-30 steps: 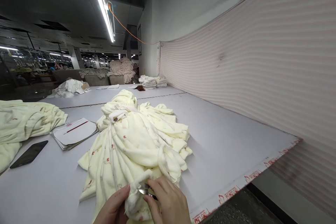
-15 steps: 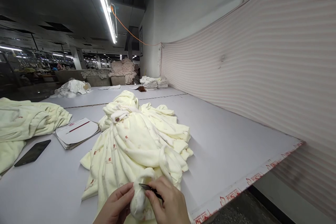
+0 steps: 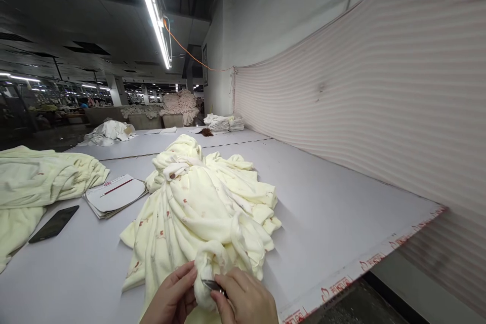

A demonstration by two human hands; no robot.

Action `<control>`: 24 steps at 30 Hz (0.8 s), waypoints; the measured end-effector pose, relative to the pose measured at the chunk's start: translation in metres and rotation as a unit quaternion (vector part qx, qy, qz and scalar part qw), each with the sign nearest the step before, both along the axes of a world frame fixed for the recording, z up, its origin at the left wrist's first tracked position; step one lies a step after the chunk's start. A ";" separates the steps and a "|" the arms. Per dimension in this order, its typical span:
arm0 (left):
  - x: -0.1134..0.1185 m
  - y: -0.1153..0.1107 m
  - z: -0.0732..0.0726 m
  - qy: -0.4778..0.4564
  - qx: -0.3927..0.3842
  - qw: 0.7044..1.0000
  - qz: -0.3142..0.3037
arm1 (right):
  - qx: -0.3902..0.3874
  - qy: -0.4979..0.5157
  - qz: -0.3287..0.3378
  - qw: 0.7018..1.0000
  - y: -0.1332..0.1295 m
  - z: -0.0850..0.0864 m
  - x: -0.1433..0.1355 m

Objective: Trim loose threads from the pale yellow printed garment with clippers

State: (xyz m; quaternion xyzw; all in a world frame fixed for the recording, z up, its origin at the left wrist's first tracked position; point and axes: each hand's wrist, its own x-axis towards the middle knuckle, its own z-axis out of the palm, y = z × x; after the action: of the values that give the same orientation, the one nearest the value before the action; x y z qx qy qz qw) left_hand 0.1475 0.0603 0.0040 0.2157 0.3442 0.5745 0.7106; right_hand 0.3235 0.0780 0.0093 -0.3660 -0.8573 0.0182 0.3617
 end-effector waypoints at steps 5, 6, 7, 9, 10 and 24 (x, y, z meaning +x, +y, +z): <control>0.000 -0.003 0.006 0.025 0.023 0.999 -0.003 | -0.061 0.043 -0.006 0.997 0.001 0.009 0.007; 0.000 -0.003 0.011 0.034 0.033 0.999 -0.002 | -0.098 0.079 -0.016 0.992 0.001 0.008 0.009; 0.000 -0.002 0.016 0.041 0.043 0.998 -0.002 | -0.134 0.115 -0.023 0.984 0.001 0.007 0.012; -0.001 0.002 0.027 0.044 0.056 0.997 -0.006 | -0.182 0.175 -0.024 0.967 0.000 0.002 0.017; -0.001 0.004 0.032 0.042 0.060 0.997 -0.010 | -0.186 0.194 -0.021 0.963 0.000 -0.001 0.018; 0.002 0.010 0.034 0.060 0.055 0.996 -0.045 | -0.118 0.166 -0.028 0.979 0.001 0.005 0.004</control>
State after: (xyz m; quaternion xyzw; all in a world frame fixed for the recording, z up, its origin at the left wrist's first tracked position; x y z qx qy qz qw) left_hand 0.1492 0.0699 0.0383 0.3035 0.3442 0.5458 0.7010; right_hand 0.3276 0.0792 0.0140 -0.4220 -0.7663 0.1692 0.4539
